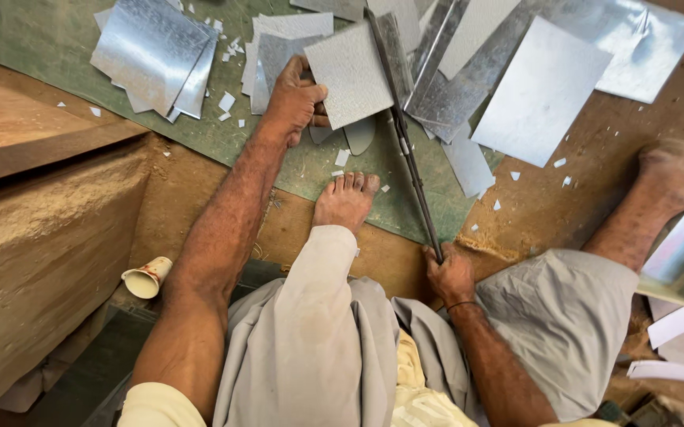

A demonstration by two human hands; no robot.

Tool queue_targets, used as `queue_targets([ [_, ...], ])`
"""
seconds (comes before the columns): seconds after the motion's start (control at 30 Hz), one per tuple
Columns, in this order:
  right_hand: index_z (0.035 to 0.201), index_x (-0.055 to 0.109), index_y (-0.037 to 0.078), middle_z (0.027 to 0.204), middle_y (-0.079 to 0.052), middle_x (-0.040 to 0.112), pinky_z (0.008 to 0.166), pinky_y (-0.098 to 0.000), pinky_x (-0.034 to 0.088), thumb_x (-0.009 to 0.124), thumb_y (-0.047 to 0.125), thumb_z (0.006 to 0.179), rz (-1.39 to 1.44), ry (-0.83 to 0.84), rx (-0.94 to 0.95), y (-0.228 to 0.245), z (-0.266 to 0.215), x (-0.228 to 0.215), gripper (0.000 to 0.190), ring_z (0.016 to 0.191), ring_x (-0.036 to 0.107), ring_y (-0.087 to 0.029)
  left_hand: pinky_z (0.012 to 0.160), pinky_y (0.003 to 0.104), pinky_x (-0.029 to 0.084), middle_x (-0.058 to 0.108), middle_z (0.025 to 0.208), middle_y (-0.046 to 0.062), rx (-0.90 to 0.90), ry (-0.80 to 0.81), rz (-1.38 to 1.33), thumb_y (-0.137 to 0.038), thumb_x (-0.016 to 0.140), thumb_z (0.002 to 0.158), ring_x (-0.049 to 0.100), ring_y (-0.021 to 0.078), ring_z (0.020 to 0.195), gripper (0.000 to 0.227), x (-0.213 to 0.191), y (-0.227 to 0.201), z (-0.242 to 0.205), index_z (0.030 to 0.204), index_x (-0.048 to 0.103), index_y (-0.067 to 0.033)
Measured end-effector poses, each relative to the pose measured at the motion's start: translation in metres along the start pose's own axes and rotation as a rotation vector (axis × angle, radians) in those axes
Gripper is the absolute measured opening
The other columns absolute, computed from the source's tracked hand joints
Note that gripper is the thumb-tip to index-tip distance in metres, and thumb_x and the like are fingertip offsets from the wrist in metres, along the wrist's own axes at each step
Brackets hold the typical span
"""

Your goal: The person sits on the floor and uses large shears to cut rectangular metal sheets into smaller pieces. They repeatedly position the sheets, cut them, and stack the resulting pieces on the floor.

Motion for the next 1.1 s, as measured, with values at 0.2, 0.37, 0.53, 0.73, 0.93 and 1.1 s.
queue_targets([
  [0.2, 0.095, 0.066, 0.006, 0.076, -0.026, 0.070, 0.077, -0.0568, 0.053, 0.061, 0.049, 0.097, -0.052, 0.089, 0.146, 0.008, -0.007, 0.001, 0.044, 0.078, 0.069, -0.047, 0.062, 0.033, 0.068, 0.074, 0.106, 0.012, 0.009, -0.035, -0.026, -0.005, 0.062, 0.092, 0.076, 0.0190, 0.086, 0.036, -0.025, 0.009, -0.012, 0.127, 0.057, -0.0031],
  [0.37, 0.099, 0.066, 0.007, 0.083, -0.022, 0.072, 0.075, -0.0535, 0.056, 0.070, 0.053, 0.087, -0.220, 0.143, 0.091, 0.029, -0.017, -0.007, 0.048, 0.081, 0.071, -0.041, 0.081, 0.035, 0.060, 0.076, 0.113, 0.012, 0.208, -0.201, 0.283, -0.007, 0.063, 0.097, 0.073, 0.0212, 0.098, 0.033, -0.096, 0.021, -0.016, 0.129, 0.065, 0.0012],
  [0.53, 0.104, 0.066, 0.008, 0.090, -0.017, 0.073, 0.072, -0.0472, 0.059, 0.070, 0.057, 0.088, -0.345, 0.170, 0.051, 0.038, -0.018, -0.029, 0.052, 0.082, 0.073, -0.033, 0.086, 0.035, 0.058, 0.075, 0.107, 0.012, 0.248, -0.343, 0.565, -0.006, 0.066, 0.092, 0.075, 0.0222, 0.097, 0.045, -0.123, 0.020, -0.007, 0.136, 0.060, 0.0011],
  [0.73, 0.112, 0.068, 0.008, 0.101, -0.013, 0.068, 0.069, -0.0448, 0.060, 0.065, 0.041, 0.099, -0.209, -0.057, -0.056, 0.061, 0.006, -0.069, 0.036, 0.082, 0.070, -0.029, 0.101, 0.046, 0.053, 0.067, 0.127, 0.017, 0.111, -0.435, 0.868, -0.023, 0.073, 0.092, 0.067, 0.0287, 0.114, 0.071, -0.101, -0.005, -0.026, 0.154, 0.042, -0.0073],
  [0.93, 0.117, 0.068, 0.003, 0.111, -0.016, 0.066, 0.074, -0.0430, 0.060, 0.064, 0.033, 0.102, -0.112, -0.062, -0.065, 0.085, 0.061, -0.087, 0.035, 0.093, 0.069, -0.025, 0.108, 0.067, 0.039, 0.012, 0.163, 0.029, -0.131, -0.398, 1.068, -0.068, 0.081, 0.080, 0.020, 0.0475, 0.150, 0.122, -0.048, -0.003, -0.039, 0.161, 0.009, -0.0109],
  [1.1, 0.119, 0.068, 0.003, 0.117, -0.017, 0.067, 0.081, -0.0424, 0.060, 0.065, 0.032, 0.103, 0.002, -0.072, -0.082, 0.106, 0.075, -0.098, 0.033, 0.099, 0.070, -0.026, 0.109, 0.071, 0.037, 0.006, 0.164, 0.036, -0.110, -0.457, 1.229, -0.071, 0.081, 0.079, 0.019, 0.0522, 0.150, 0.125, -0.023, 0.010, -0.027, 0.160, 0.010, -0.0080],
])
Point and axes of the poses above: each hand's wrist, its own z-axis towards the middle knuckle, its own x-axis out of the palm, y = z × x, the point moved 5 cm from there along z, towards the middle knuckle
